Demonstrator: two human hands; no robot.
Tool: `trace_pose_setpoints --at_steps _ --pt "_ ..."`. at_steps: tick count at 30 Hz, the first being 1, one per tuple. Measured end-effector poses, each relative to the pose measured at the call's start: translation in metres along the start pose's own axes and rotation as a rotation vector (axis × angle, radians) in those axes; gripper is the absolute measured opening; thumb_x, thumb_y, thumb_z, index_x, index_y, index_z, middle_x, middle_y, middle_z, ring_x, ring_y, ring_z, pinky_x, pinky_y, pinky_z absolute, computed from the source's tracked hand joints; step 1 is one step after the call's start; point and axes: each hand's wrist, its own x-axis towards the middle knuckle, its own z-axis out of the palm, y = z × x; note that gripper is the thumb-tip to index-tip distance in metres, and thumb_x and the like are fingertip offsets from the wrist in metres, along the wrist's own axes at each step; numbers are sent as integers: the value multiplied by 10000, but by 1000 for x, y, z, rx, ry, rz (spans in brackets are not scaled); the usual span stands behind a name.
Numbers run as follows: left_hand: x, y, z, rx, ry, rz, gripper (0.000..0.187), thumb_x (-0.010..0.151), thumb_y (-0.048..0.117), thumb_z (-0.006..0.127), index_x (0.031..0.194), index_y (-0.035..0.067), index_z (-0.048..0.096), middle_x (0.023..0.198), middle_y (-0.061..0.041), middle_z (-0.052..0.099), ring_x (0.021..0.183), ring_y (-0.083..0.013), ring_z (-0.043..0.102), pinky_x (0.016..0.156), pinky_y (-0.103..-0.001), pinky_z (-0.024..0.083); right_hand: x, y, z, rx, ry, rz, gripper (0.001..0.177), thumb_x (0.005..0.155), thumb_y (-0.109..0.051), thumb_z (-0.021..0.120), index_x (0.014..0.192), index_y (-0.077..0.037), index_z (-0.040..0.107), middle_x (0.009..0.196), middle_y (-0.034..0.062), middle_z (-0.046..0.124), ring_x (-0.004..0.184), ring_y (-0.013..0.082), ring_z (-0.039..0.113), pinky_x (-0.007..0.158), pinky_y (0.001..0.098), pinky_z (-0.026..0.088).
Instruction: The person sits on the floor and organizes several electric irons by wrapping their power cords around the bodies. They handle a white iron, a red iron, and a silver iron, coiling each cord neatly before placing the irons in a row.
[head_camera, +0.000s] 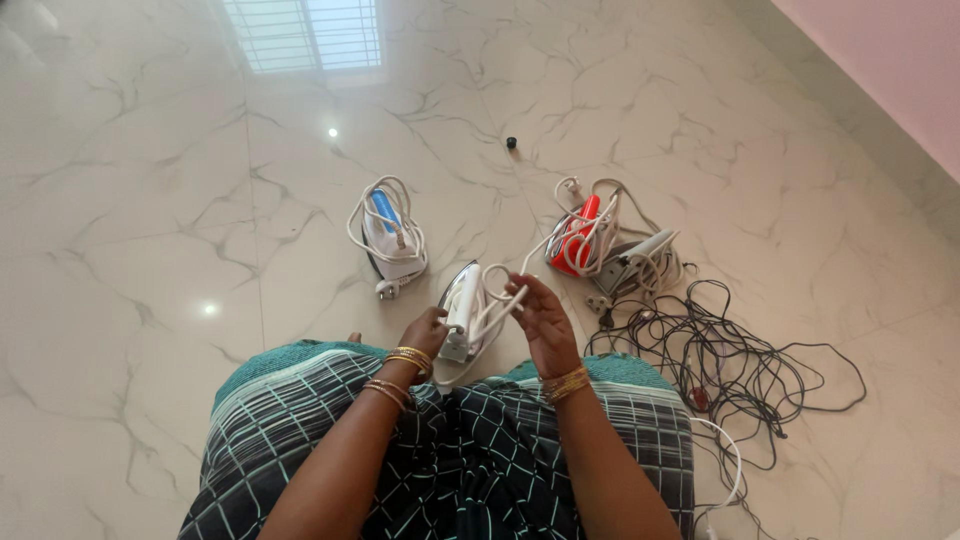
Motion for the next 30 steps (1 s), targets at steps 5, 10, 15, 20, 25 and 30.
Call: trace_pose_setpoints --at_steps 5,10,15,20,25,30 --pt "-29 19 4 206 -155 309 591 766 278 831 1327 204 661 1501 -203 475 1238 -396 588 1064 -433 499 -7 -27 14 -484 32 -241 515 1028 -114 573 1529 -95 456 1624 116 447 1540 286 384 1253 476 372" --pt "-63 37 -3 714 -374 216 337 804 349 831 1106 210 774 1421 -95 582 1361 -347 490 1094 -446 466 -7 -40 -15 -944 305 -553 697 1007 -203 685 1607 -125 341 1682 131 381 1579 292 365 1293 469 382" --pt "-82 59 -13 733 -203 150 643 729 317 881 1273 125 596 1404 -117 523 1349 -341 468 1093 -453 442 -10 -67 -90 -563 711 -546 878 1001 -325 721 1644 -125 159 1659 203 399 1454 272 428 1184 392 422" --pt "-66 67 -12 468 59 231 770 691 241 887 1307 2 490 1340 -219 542 1244 -411 514 1017 -464 462 -14 -72 -125 -355 835 -316 552 1053 -215 655 1517 -45 408 1361 206 579 1105 196 626 891 299 551" --pt "-37 43 6 255 -74 -150 580 777 266 849 1207 12 552 1144 -241 689 1074 -398 687 941 -465 551 -10 -69 -91 -122 668 -292 307 1020 -111 563 1305 3 563 1103 139 753 966 199 729 872 309 609" --pt "-14 19 18 261 75 -188 400 900 190 728 1217 10 564 1096 -280 697 1029 -441 683 885 -508 545 -6 -75 -66 88 498 -367 386 1021 -162 575 1382 -34 527 1084 161 731 897 199 722 803 337 605"
